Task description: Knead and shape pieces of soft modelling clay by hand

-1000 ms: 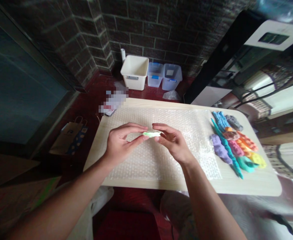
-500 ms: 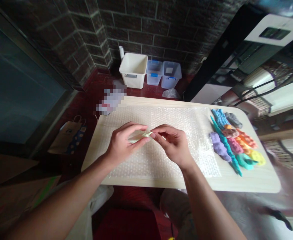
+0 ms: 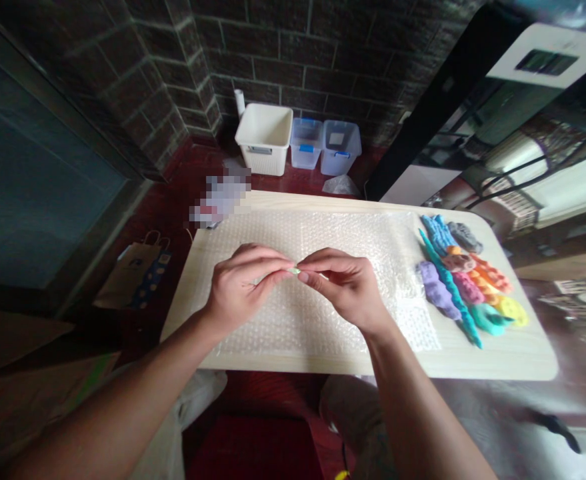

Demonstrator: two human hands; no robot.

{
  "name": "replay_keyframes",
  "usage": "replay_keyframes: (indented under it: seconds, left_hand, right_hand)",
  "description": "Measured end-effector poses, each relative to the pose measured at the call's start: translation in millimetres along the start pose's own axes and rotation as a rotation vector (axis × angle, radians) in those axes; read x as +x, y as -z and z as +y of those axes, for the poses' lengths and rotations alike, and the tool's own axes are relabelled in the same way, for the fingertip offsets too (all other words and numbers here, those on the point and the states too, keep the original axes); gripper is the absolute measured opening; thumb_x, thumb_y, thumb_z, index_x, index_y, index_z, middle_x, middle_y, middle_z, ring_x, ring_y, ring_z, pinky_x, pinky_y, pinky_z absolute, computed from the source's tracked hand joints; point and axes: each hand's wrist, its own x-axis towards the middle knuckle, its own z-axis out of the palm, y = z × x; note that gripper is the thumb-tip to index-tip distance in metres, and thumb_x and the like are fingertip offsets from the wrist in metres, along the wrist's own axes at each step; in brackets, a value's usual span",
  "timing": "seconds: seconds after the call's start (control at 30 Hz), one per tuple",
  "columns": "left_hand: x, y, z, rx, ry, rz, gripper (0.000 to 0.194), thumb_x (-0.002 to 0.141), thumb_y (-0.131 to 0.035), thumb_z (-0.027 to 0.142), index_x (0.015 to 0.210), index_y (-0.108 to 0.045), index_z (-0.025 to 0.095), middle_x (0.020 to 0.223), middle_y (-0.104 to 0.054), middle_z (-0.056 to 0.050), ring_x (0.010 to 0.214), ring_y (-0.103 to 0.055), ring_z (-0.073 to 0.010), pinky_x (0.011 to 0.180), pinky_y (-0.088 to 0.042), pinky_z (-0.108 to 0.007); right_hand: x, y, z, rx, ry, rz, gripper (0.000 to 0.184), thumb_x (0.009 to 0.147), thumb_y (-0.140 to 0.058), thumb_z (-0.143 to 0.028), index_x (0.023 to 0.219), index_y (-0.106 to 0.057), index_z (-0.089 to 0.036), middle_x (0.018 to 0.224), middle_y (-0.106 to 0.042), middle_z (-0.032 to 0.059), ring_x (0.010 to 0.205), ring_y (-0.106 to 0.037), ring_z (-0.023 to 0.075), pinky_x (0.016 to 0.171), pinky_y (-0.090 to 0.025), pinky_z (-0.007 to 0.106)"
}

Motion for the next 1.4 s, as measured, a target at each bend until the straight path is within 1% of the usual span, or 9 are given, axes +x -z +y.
replay_keyframes:
  seconds: [0.23,0.43,0.53,0.63,0.73,0.83,0.93,1.07,1.4]
  left_hand:
    - [0.2,-0.6,0.0,-0.029,0.021,-0.019,0.012,0.097,-0.074,0.021,0.108,-0.079,0.02,0.1,-0.081,-0.005,0.094,-0.074,-0.0178,0.086,-0.058,-0.033]
    - [-1.2,-3.4,-0.9,0.011,0.007,-0.017,0.011,0.098,-0.073,0.021,0.108,-0.078,0.02,0.098,-0.081,-0.005,0.092,-0.074,-0.0182,0.084,-0.059,-0.035]
    - [-1.5,-3.6,-0.7,0.02,0.017,-0.01,0.023,0.094,-0.079,0.026,0.117,-0.075,0.02,0.101,-0.082,-0.006,0.093,-0.076,-0.0193,0.086,-0.06,-0.036]
    - [-1.2,-2.1,-1.1,-0.001,0.115,-0.01,0.038,0.089,-0.085,0.031,0.123,-0.073,0.021,0.112,-0.082,-0.009,0.101,-0.077,-0.0224,0.09,-0.061,-0.038]
    - [-0.7,-0.6,-2.6,-0.057,0.183,-0.016,0.022,0.092,-0.081,0.028,0.112,-0.077,0.021,0.107,-0.082,-0.008,0.098,-0.077,-0.0216,0.088,-0.062,-0.036]
    - [-0.6,-0.6,-4.2,-0.075,0.156,-0.023,0.01,0.096,-0.076,0.024,0.105,-0.079,0.02,0.1,-0.082,-0.006,0.092,-0.077,-0.0189,0.083,-0.061,-0.033]
    - [-1.0,-1.9,-4.7,-0.035,0.078,-0.026,0.01,0.098,-0.074,0.021,0.106,-0.078,0.018,0.1,-0.081,-0.006,0.094,-0.076,-0.0182,0.084,-0.061,-0.032]
    - [-1.4,-2.9,-3.6,0.022,0.008,-0.035,0.01,0.099,-0.072,0.022,0.107,-0.077,0.018,0.1,-0.081,-0.006,0.094,-0.075,-0.0179,0.085,-0.06,-0.031]
    - [-2.4,-1.6,-2.9,0.011,0.021,-0.065,0.009,0.1,-0.07,0.022,0.107,-0.075,0.018,0.1,-0.08,-0.007,0.093,-0.075,-0.018,0.084,-0.06,-0.031]
  right_hand:
    - [1.3,-3.3,0.3,0.028,-0.026,0.025,0.005,0.087,-0.086,-0.024,0.091,-0.086,-0.027,0.087,-0.08,0.0046,0.079,-0.072,0.0186,0.071,-0.058,0.035]
    - [-0.2,-5.6,0.1,0.014,-0.001,0.038,0.017,0.085,-0.087,-0.022,0.1,-0.087,-0.029,0.095,-0.082,0.0056,0.086,-0.075,0.0211,0.075,-0.06,0.038]
    - [-0.1,-5.4,0.4,-0.029,0.025,0.064,0.014,0.086,-0.086,-0.022,0.097,-0.087,-0.03,0.09,-0.081,0.0046,0.081,-0.073,0.0197,0.072,-0.058,0.036]
    - [0.8,-4.0,0.4,-0.037,0.012,0.085,0.008,0.087,-0.086,-0.023,0.093,-0.087,-0.029,0.086,-0.079,0.0036,0.077,-0.071,0.0184,0.069,-0.057,0.035]
    - [1.5,-2.4,0.6,-0.009,-0.002,0.099,0.005,0.087,-0.086,-0.026,0.091,-0.086,-0.029,0.088,-0.079,0.0038,0.08,-0.071,0.0185,0.07,-0.057,0.034]
    - [1.4,-2.1,1.1,-0.013,-0.003,0.081,0.01,0.086,-0.087,-0.028,0.096,-0.086,-0.029,0.093,-0.08,0.0051,0.084,-0.072,0.0198,0.073,-0.058,0.036]
    - [0.8,-2.8,1.6,-0.068,0.027,0.041,0.017,0.086,-0.087,-0.027,0.103,-0.086,-0.03,0.097,-0.08,0.0057,0.087,-0.073,0.0212,0.075,-0.058,0.038]
    - [0.0,-3.0,1.7,-0.137,0.053,0.03,0.009,0.091,-0.083,-0.027,0.099,-0.086,-0.03,0.093,-0.08,0.0049,0.085,-0.073,0.0218,0.076,-0.059,0.041]
    - [-1.6,-2.9,-0.2,-0.299,0.129,-0.009,0.008,0.096,-0.076,-0.027,0.1,-0.082,-0.03,0.093,-0.078,0.0051,0.084,-0.072,0.0224,0.074,-0.055,0.041]
